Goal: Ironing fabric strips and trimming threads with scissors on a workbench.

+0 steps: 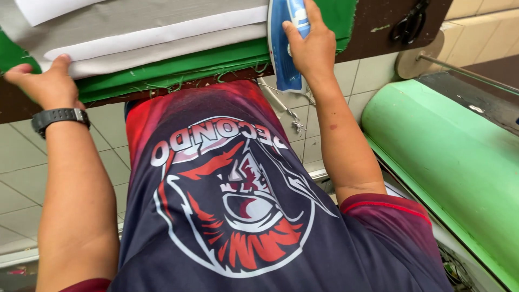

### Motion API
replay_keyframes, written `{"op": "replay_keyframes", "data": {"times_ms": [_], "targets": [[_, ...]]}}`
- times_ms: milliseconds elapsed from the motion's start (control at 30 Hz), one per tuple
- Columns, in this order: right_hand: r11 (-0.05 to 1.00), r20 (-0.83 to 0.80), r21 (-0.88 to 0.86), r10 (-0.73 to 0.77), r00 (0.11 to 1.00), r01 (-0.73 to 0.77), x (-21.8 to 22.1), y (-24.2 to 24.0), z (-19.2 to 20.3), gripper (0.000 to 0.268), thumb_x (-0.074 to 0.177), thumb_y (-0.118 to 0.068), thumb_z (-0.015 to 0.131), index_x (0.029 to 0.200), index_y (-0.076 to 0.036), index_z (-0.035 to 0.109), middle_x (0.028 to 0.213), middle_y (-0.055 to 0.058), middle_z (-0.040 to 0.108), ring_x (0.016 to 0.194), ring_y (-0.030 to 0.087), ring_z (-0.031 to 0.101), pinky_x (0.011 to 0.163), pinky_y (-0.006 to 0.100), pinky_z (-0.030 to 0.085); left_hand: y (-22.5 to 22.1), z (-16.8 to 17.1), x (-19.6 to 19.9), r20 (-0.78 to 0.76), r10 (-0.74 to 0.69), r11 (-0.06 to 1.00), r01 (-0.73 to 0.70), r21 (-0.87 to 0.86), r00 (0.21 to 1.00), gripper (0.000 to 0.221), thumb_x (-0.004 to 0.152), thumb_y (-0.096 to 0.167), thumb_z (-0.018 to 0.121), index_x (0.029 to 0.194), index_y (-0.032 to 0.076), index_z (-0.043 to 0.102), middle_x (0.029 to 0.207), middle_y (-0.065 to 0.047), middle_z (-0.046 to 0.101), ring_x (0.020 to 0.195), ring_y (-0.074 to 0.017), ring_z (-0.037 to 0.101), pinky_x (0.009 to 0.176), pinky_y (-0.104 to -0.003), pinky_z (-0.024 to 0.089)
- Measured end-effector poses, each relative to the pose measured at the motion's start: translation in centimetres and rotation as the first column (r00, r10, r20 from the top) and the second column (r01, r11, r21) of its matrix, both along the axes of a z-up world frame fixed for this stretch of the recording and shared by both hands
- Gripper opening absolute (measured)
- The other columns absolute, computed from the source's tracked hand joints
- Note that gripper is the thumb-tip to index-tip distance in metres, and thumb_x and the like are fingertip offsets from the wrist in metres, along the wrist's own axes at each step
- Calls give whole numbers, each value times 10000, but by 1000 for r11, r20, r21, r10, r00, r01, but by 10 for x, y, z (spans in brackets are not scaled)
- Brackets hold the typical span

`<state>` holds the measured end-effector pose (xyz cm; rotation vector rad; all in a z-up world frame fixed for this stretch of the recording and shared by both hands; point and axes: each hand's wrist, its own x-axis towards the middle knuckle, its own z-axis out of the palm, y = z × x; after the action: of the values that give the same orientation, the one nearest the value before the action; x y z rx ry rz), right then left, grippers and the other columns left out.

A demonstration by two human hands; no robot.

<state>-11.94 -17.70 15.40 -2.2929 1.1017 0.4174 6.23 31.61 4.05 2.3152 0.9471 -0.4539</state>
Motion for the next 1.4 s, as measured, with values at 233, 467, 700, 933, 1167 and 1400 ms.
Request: {"op": "replay_keyframes", "data": {"times_ms": [233,467,700,933,1167,1400], "targets": [[1000,56,-16,-22,998,23,5,9,-16,531,1008,-430,681,1480,-268,498,737,-61,679,614,167,583,682,386,546,-1,10,19,-209,149,930,-209,-303,966,203,868,298,799,1018,263,667,1011,112,782,863,-115,711,583,-313,550],[997,26,-77,17,1000,-15,7,11,-21,552,1012,-444,675,1481,-229,477,775,-15,715,690,237,661,739,449,554,27,-26,10,-95,292,894,-307,-327,952,255,892,217,849,894,220,594,945,20,776,862,-162,745,614,-359,678],[995,65,-95,-20,998,26,20,7,-22,466,981,-422,709,1358,-194,559,774,-21,701,629,191,618,659,418,537,27,-33,6,-37,220,932,-221,-287,975,296,941,232,816,818,234,547,887,49,708,817,-135,653,543,-336,652],[990,99,-125,71,993,-59,10,5,-26,477,975,-402,730,1354,-158,575,782,43,718,632,256,631,649,452,509,29,-37,5,-7,224,925,-214,-313,975,267,915,217,830,831,227,576,907,45,726,835,-149,652,561,-368,663],[981,-267,43,195,944,-190,-28,-16,9,649,928,-502,696,1516,-331,481,1041,141,747,898,379,680,833,484,516,29,-38,4,-22,195,935,-193,-298,980,362,953,234,841,811,203,509,839,60,614,770,-132,581,514,-330,599],[689,-202,-140,683,702,-711,16,-40,8,615,942,-581,781,1387,-194,608,1005,124,761,815,401,704,622,506,500,23,-33,3,6,182,942,-172,-288,983,346,943,228,820,772,211,520,807,61,652,739,-116,574,513,-308,578]]}}
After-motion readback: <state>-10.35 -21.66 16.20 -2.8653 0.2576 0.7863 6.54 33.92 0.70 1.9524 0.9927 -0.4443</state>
